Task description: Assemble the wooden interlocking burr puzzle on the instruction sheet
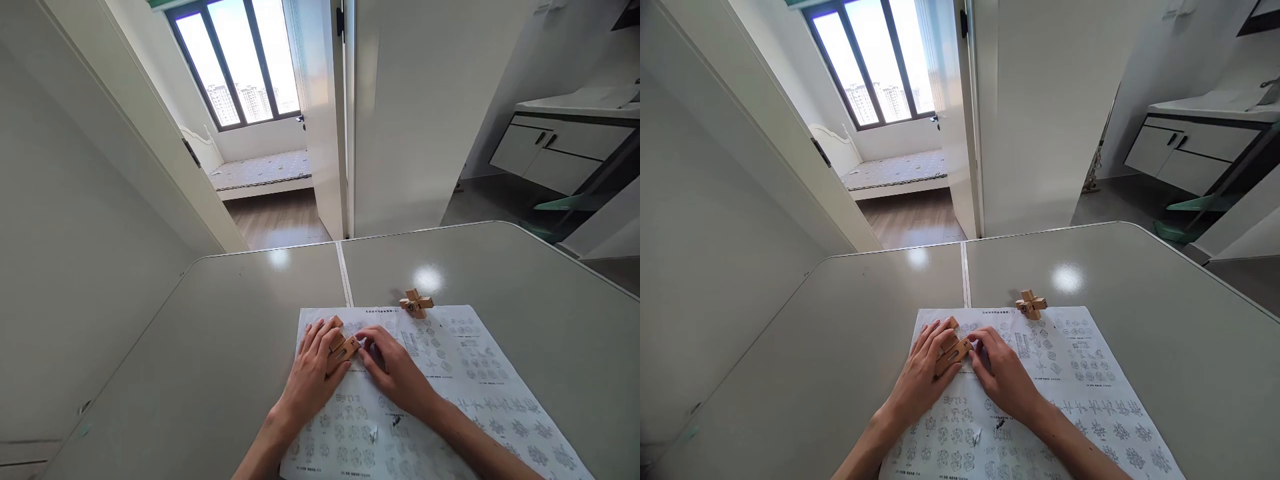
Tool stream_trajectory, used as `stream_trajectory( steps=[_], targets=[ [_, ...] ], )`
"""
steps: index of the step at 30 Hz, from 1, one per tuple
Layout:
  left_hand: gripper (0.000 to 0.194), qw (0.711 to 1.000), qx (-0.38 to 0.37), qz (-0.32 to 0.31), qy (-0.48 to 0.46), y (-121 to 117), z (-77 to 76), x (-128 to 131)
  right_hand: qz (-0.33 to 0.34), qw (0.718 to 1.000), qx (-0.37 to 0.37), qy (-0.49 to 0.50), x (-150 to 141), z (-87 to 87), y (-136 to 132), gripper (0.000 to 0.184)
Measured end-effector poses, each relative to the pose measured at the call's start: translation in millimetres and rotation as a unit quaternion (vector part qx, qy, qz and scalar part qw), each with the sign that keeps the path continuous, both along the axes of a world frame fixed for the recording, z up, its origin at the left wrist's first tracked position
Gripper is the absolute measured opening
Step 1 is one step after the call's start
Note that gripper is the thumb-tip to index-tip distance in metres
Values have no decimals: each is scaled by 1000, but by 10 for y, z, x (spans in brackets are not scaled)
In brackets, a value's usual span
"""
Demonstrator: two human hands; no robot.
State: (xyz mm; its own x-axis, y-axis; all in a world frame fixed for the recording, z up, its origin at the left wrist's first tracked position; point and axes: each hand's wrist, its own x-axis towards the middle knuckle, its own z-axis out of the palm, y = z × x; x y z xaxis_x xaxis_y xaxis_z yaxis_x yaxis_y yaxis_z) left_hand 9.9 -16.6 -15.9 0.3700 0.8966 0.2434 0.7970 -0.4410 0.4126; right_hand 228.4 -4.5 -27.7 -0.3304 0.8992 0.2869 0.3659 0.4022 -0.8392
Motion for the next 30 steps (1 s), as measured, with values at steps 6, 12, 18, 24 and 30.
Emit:
stream_trajectory(
  steps=[6, 12, 18, 24, 30],
  targets=[
    [45, 994, 42, 102, 5, 66, -169, -70, -3, 1000, 3, -10, 3, 19, 4, 17],
    [50, 987, 74, 137, 42, 96, -305, -116, -1, 1000, -8, -17, 4, -4, -1, 17],
    [55, 988, 74, 128, 39, 79, -245, -103, 3, 1000, -6, -16, 11, 12, 1, 17],
    [56, 994, 80, 77, 5, 56, -89, -39, -1, 1000, 2, -15, 7, 47, -13, 18],
    [31, 996, 81, -22, -36, -17, 60, 35, 5, 1000, 5, -12, -4, 36, -7, 19]
  ],
)
